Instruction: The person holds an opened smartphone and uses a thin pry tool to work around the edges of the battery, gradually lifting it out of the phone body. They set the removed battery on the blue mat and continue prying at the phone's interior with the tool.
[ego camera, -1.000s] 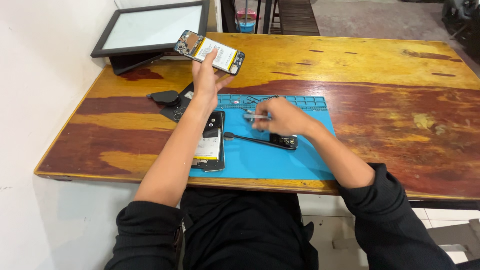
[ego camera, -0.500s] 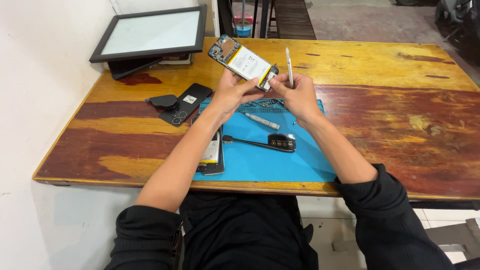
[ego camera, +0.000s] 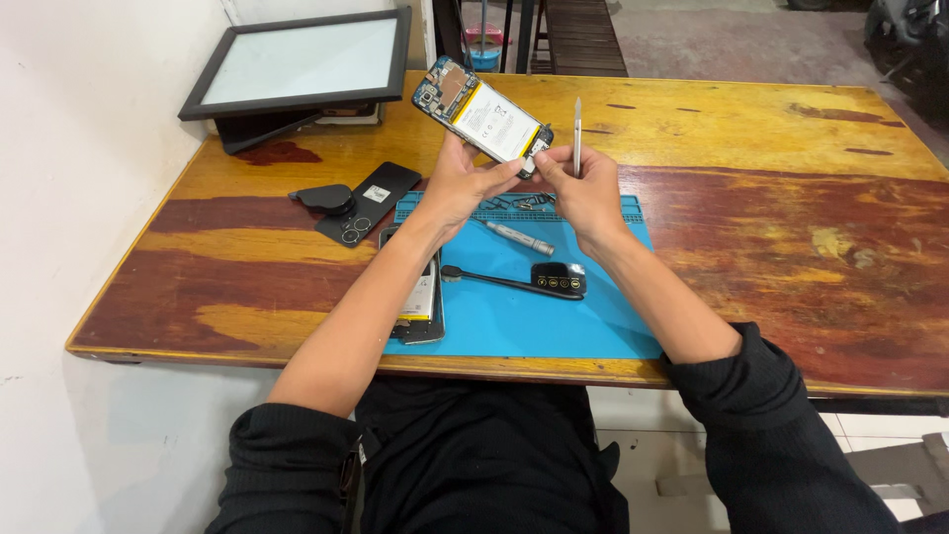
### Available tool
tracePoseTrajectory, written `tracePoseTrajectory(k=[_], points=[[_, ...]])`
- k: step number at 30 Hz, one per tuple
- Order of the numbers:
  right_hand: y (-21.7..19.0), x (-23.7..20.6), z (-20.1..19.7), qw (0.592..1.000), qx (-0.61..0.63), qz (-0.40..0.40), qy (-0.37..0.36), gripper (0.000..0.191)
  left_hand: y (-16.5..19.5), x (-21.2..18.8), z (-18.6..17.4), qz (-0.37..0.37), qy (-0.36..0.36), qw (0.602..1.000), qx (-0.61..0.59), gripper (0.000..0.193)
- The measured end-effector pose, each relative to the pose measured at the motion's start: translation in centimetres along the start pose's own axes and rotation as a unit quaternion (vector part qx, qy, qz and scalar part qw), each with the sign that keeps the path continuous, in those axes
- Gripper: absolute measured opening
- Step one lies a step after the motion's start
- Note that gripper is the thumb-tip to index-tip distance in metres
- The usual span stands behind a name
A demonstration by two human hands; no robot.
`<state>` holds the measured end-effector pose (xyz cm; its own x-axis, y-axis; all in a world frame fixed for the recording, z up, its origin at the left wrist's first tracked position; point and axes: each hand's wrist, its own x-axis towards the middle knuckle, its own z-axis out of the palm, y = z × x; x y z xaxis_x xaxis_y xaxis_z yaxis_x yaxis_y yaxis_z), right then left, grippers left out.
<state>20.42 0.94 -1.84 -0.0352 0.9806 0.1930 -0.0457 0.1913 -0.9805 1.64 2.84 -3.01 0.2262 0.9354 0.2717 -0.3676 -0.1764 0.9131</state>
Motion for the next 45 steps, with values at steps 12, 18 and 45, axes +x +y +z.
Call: tracePoseTrajectory(k=[12,18,45], points=[[-0.2,-0.2,-0.2,0.999,-0.029,-0.026,-0.019,0.032,-0.2,-0.1,-0.1,0.016,-0.001,1.0,0.0,0.08],[-0.8,-0.4,0.0,0.997,-0.036,-0.056,-0.042,0.041,-0.1,0.0,-0.2,0.028,-0.016,0.999,-0.001,0.083],[-1.2,-0.1,-0.4,0.997,-0.051,0.012,-0.059,0.02,1.4,-0.6,0.0,0.013,-0.034,0.99,0.136,0.097]])
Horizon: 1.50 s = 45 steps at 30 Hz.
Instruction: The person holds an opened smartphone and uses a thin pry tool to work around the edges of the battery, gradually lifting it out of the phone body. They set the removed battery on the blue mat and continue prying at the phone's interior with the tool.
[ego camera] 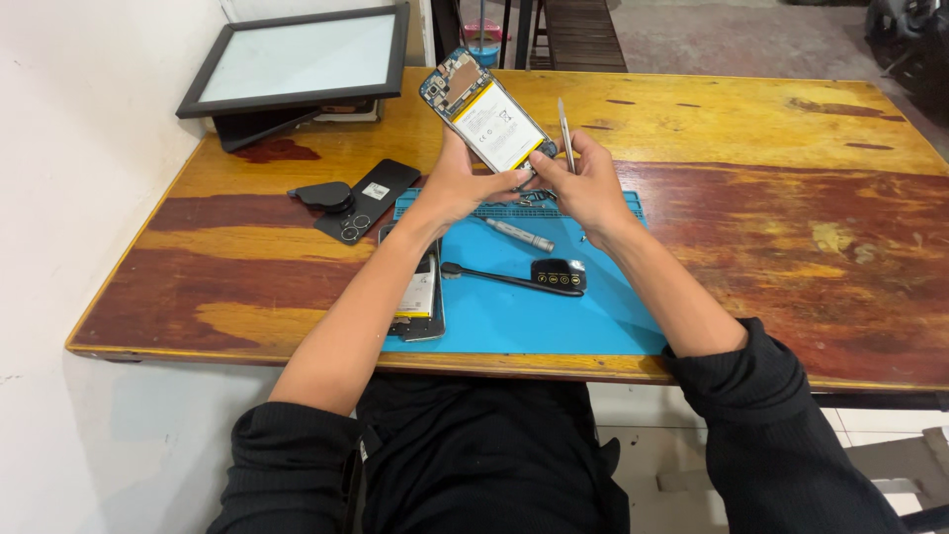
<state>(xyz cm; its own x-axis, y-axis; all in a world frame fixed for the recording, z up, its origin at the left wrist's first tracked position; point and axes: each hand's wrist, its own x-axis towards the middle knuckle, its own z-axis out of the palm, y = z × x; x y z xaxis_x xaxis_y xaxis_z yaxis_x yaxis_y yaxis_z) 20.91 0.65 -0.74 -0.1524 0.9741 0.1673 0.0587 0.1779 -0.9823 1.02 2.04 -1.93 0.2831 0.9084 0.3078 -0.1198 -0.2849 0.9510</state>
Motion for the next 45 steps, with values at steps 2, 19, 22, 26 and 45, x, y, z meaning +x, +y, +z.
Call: tracePoseTrajectory(k=[2,19,22,26,45], points=[[-0.1,0.0,0.0,1.0,-0.017,0.006,0.001,0.02,0.1,-0.1,-0.1,-0.002,-0.003,1.0,0.005,0.098],[3.0,3.6,-6.4,0.852,-0.519,0.015,-0.065,0.031,-0.3,1.1,-1.7,-0.016,0.106,0.991,-0.085,0.076],[3.5,3.5,-6.3,0.849,-0.522,-0.002,-0.084,0.023,-0.6,1.3,-1.9,-0.013,0.122,0.989,-0.088,0.077],[2.9,3.2,-6.4,0.852,-0.521,-0.01,-0.05,0.017,-0.7,1.4,-2.1,-0.031,0.126,0.987,-0.098,0.074],[0.4,1.2,-2.9,0.932,-0.267,-0.234,0.075,0.014,0.0,0.2,-0.3,-0.071,0.013,0.996,-0.056,0.078]])
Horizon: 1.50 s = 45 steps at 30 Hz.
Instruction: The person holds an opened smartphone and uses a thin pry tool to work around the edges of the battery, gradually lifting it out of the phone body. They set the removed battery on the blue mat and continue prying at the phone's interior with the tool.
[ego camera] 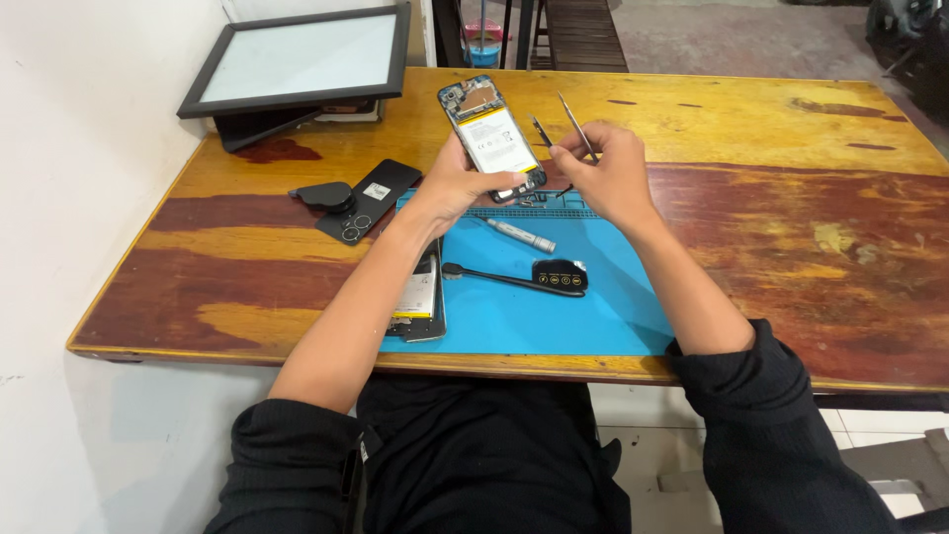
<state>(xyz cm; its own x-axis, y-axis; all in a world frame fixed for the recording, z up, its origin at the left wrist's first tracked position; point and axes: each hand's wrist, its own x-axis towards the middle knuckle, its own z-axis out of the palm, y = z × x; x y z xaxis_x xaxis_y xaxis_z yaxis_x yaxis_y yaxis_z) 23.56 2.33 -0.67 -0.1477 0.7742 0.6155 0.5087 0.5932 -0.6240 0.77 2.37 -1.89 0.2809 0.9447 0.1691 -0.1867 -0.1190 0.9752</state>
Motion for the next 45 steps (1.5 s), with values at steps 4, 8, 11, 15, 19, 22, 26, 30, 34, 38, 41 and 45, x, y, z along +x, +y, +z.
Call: tracePoseTrajectory(k=[4,8,11,15,19,22,26,30,34,38,41,45], points=[[-0.9,-0.2,0.5,0.993,0.099,0.057,-0.008,0.015,0.0,-0.3,0.2,-0.005,-0.042,0.999,0.004,0.082],[-1.5,-0.4,0.6,0.995,0.072,0.065,0.005,0.016,-0.2,-0.6,0.6,-0.001,-0.064,0.998,0.024,0.089],[-1.8,-0.5,0.5,0.997,0.042,0.069,0.012,0.016,-0.4,-0.7,0.9,0.006,-0.072,0.997,0.035,0.091],[-1.9,-0.5,0.6,0.997,-0.006,0.071,0.025,0.017,-0.5,-0.6,0.9,0.014,-0.074,0.996,0.038,0.092],[-1.7,-0.5,0.6,0.998,-0.024,0.05,0.044,0.017,-0.4,-0.6,0.8,-0.006,-0.057,0.997,0.047,0.092],[-1.6,-0.5,0.6,0.998,-0.021,0.053,0.038,0.017,-0.4,-0.6,0.8,-0.005,-0.059,0.997,0.043,0.093],[-1.6,-0.5,0.8,0.998,-0.024,0.056,0.029,0.018,-0.4,-0.6,0.9,0.003,-0.07,0.997,0.033,0.092],[-1.7,-0.6,0.8,0.999,-0.021,0.038,0.024,0.018,-0.4,-0.7,0.9,-0.003,-0.071,0.997,0.027,0.09],[-1.8,-0.7,0.9,0.999,-0.019,0.038,0.021,0.017,-0.1,-0.8,1.0,-0.002,-0.067,0.997,0.03,0.088],[-1.9,-0.7,0.9,1.0,-0.009,0.018,0.016,0.017,-0.1,-0.8,0.9,-0.021,-0.056,0.998,0.026,0.084],[-2.0,-0.7,0.9,1.0,-0.005,0.015,0.009,0.017,-0.3,-0.7,0.9,-0.016,-0.054,0.998,0.009,0.08],[-2.3,-0.8,0.7,1.0,-0.02,0.017,0.0,0.017,-0.5,-0.5,0.7,-0.013,-0.046,0.999,0.003,0.079]])
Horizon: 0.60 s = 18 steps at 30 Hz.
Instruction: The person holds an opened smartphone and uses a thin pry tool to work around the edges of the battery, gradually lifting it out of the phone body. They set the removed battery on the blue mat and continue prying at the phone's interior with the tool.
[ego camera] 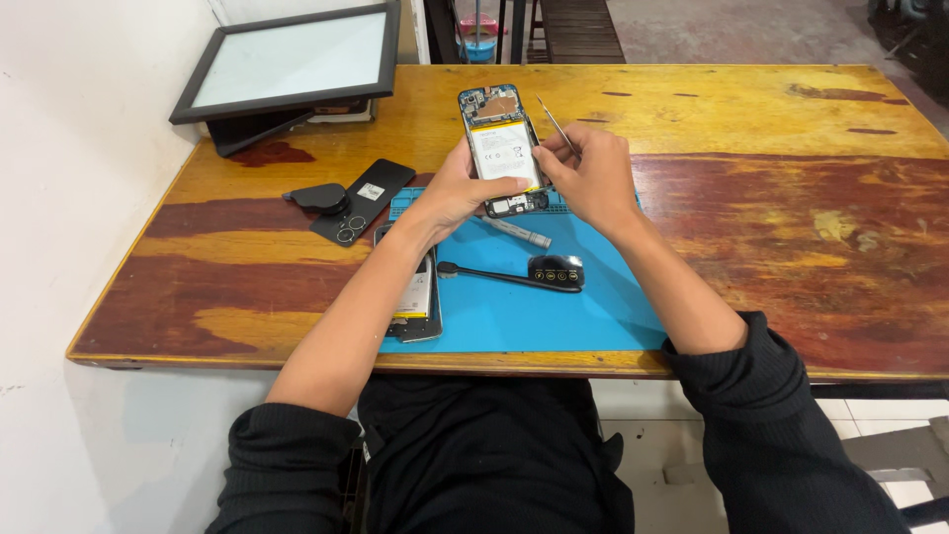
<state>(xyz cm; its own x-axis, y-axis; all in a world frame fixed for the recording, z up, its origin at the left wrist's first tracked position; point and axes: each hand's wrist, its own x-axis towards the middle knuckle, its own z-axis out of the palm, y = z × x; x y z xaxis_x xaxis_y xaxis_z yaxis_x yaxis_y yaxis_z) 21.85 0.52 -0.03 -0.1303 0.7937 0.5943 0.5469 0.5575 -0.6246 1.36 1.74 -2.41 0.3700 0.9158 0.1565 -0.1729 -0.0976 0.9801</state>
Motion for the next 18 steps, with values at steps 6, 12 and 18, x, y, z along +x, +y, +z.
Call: tracePoseTrajectory(k=[6,12,18], points=[[-0.42,-0.03,-0.28,0.999,0.021,0.032,-0.03,0.019,-0.26,0.16,-0.19,-0.004,0.004,1.0,0.001,0.08],[-0.31,0.04,-0.07,0.998,0.043,0.026,-0.024,0.022,-0.32,0.38,-0.55,0.02,-0.003,1.0,-0.023,0.077],[-0.32,-0.12,0.17,0.997,0.049,0.046,-0.029,0.025,-0.55,0.54,-0.62,0.028,0.004,0.999,-0.027,0.076]])
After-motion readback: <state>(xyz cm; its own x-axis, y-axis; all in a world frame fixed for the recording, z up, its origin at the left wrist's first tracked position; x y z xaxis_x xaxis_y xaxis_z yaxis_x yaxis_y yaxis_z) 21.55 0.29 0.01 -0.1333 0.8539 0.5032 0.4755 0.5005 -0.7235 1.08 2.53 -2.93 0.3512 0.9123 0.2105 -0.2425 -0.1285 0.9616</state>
